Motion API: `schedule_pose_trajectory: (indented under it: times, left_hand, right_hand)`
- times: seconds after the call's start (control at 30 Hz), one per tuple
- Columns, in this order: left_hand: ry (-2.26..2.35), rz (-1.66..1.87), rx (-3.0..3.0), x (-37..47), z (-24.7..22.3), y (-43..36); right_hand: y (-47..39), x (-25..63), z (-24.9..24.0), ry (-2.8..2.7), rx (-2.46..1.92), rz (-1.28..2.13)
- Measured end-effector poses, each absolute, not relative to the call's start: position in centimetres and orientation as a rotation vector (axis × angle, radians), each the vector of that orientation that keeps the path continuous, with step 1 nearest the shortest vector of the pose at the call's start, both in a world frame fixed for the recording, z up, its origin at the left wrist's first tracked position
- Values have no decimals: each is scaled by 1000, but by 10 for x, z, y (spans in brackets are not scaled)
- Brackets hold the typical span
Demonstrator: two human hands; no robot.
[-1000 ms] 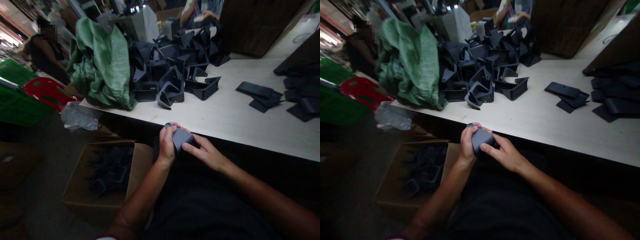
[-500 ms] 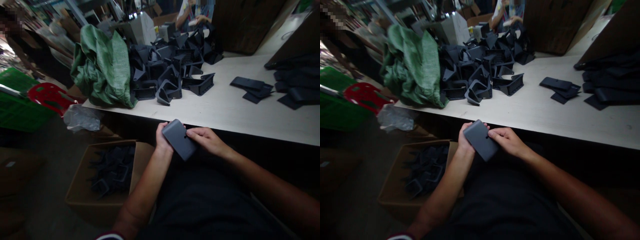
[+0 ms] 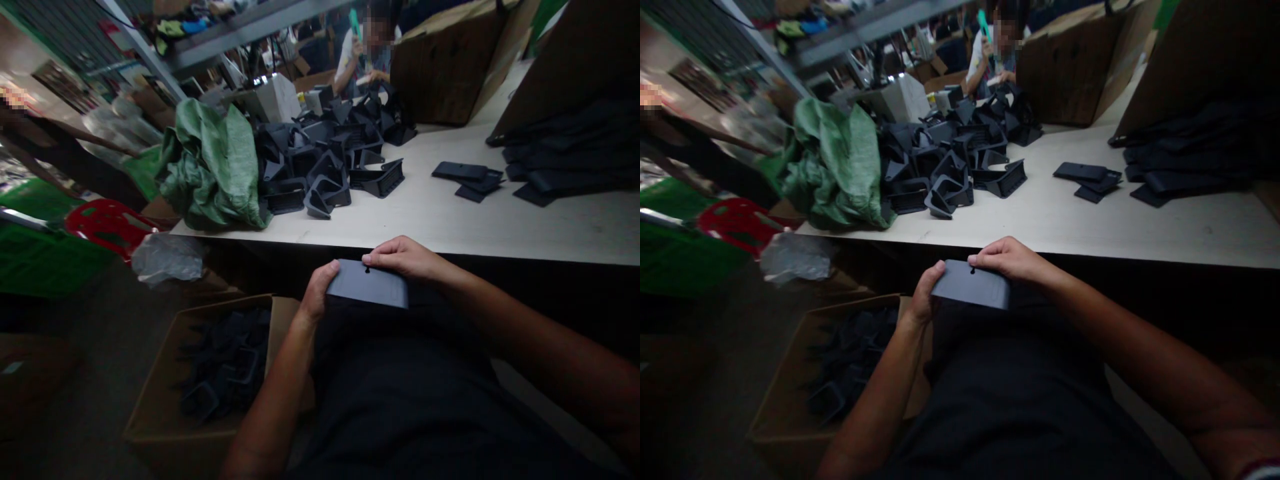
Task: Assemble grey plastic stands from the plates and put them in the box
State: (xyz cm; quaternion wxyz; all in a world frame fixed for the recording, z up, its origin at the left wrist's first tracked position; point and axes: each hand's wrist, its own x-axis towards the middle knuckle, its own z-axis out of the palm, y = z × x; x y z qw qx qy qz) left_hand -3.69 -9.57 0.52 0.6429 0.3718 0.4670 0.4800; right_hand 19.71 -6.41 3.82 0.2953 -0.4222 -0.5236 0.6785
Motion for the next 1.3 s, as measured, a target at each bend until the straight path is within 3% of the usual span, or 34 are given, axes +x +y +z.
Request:
schedule_pose_trajectory:
  times: [0.1,0.27,0.43,0.6,0.97,1.3]
  left_hand:
    - [1021,1062,987,-41,15,-103]
    - [1042,1372,1045,-42,19,-112]
    - [1011,1585,1091,-32,26,-123]
    - [952,1361,1303,-17,39,-144]
    - [764,1067,736,42,51,-108]
    - [728,1324,915,89,64,-109]
  right_hand:
    - [-64,198,43,-1401,-1088,1608]
    - [-64,218,50,-1361,-1074,1133]
    - [-80,224,41,-1248,-1066,1473]
    - [-97,215,36,-1020,-853,1840]
    - [-138,217,36,-1412,-612,1515]
    - [-153,216,29,-1291,-733,1087]
